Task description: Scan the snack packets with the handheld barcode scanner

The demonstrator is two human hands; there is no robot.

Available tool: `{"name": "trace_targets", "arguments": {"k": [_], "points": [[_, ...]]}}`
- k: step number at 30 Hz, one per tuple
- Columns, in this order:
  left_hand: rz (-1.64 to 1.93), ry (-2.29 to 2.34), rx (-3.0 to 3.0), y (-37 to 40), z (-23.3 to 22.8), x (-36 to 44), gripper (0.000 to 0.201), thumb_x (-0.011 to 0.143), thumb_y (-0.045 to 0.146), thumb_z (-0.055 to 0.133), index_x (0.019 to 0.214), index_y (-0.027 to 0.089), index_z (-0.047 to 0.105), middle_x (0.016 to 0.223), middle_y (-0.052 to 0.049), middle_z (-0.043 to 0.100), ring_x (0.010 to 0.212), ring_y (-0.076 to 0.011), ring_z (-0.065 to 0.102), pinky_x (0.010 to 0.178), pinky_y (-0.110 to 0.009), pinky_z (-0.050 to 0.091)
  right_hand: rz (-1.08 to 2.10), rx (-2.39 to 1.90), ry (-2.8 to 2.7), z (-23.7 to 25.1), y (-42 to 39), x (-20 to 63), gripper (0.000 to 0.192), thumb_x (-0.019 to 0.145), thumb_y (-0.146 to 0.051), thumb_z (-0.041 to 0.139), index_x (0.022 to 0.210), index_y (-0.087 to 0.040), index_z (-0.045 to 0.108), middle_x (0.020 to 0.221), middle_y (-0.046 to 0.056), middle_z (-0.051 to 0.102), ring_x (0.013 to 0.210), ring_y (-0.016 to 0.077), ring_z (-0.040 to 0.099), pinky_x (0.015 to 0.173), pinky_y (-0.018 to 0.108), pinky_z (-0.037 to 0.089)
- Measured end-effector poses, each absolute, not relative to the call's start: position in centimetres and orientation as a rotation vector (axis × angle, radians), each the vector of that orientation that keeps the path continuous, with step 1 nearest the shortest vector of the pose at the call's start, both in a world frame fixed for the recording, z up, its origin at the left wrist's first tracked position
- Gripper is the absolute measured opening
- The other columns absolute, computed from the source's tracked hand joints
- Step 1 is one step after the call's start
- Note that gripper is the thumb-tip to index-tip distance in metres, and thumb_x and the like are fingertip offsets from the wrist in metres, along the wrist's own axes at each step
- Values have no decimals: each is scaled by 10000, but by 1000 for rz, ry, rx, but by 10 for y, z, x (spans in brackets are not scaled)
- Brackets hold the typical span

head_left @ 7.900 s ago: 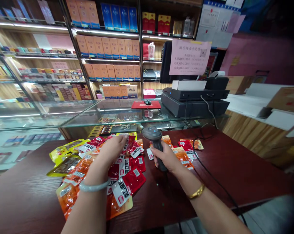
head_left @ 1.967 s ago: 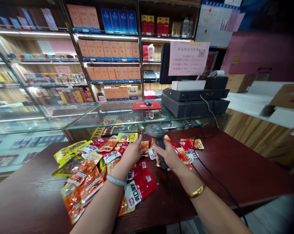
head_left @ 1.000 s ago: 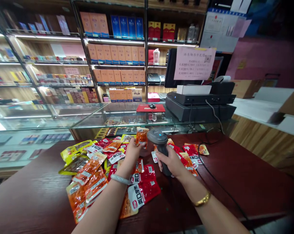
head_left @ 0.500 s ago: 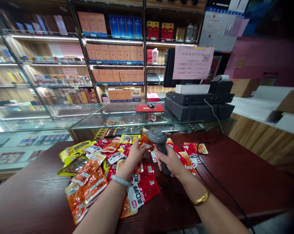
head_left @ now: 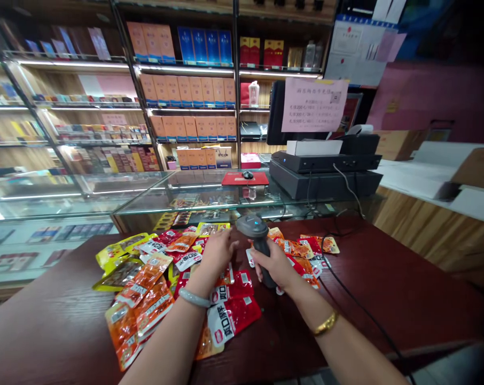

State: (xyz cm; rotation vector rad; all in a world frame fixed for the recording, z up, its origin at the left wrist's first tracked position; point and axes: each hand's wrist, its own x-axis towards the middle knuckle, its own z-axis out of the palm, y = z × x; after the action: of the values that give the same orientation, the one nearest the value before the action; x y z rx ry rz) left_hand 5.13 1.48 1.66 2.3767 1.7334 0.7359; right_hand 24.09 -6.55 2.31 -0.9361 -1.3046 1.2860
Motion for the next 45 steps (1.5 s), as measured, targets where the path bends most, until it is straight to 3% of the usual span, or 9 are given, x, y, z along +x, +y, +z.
{"name": "trace_targets", "arguments": {"k": [5,11,16,19,24,28,31,35,45], "points": [[334,2108,2362,22,12,53,785,1031,619,424,1646,132,413,1716,-207,342,1647,-399,162,1287,-708,27,1302,-918,-1310,22,-65,240,494,819,-516,734,1151,-192,565,454,-110,553,346,120,468,380,222,418],[164,1995,2385,27,3,54,776,1023,691,324,1630,228,463,1680,-182,422,1630,-377,248,1275,-702,-65,1310,-933,-1293,23,-65,240,503,817,-517,743,1154,-191,561,452,-114,544,350,120,464,385,223,415],[199,1840,2397,17,13,51,725,953,680,524,1497,209,621,1554,-228,575,1514,-402,472,1305,-620,56,1298,-936,-1309,23,-63,240,491,814,-509,740,1140,-198,544,446,-115,550,339,122,458,380,226,420],[306,1730,2349,8,22,45,657,856,683,667,1333,235,731,1302,-198,764,1313,-406,662,1282,-558,206,1290,-928,-1317,21,-62,240,487,811,-517,740,1121,-204,531,442,-118,551,336,124,465,375,223,416],[443,1580,2249,2,34,40,322,875,558,670,900,274,822,847,-87,815,875,-310,770,916,-384,536,1287,-945,-1302,21,-61,242,466,806,-546,745,1045,-231,499,448,-121,557,340,123,481,382,218,421],[517,1980,2348,8,34,43,382,994,401,494,1118,203,796,1130,-171,802,1121,-322,725,1024,-414,501,1278,-955,-1286,23,-62,243,473,797,-547,744,1036,-231,486,446,-120,563,334,119,477,377,213,420],[545,2183,2332,16,24,45,616,1012,488,460,1467,103,613,1486,-258,632,1460,-392,512,1251,-592,274,1289,-963,-1280,26,-63,243,487,781,-555,749,1032,-232,485,435,-121,554,326,117,468,372,208,409],[324,2215,2237,23,8,47,902,946,656,514,1638,91,388,1665,-288,401,1609,-461,252,1226,-792,-1,1299,-958,-1290,27,-64,242,505,768,-562,761,1040,-233,490,430,-123,545,326,121,463,371,213,410],[254,1563,2336,27,8,36,1013,648,493,900,1572,316,523,1599,-169,554,1518,-411,459,1299,-639,-15,1301,-974,-1269,25,-63,243,459,785,-531,784,1019,-248,507,453,-108,554,349,128,478,394,237,406]]}}
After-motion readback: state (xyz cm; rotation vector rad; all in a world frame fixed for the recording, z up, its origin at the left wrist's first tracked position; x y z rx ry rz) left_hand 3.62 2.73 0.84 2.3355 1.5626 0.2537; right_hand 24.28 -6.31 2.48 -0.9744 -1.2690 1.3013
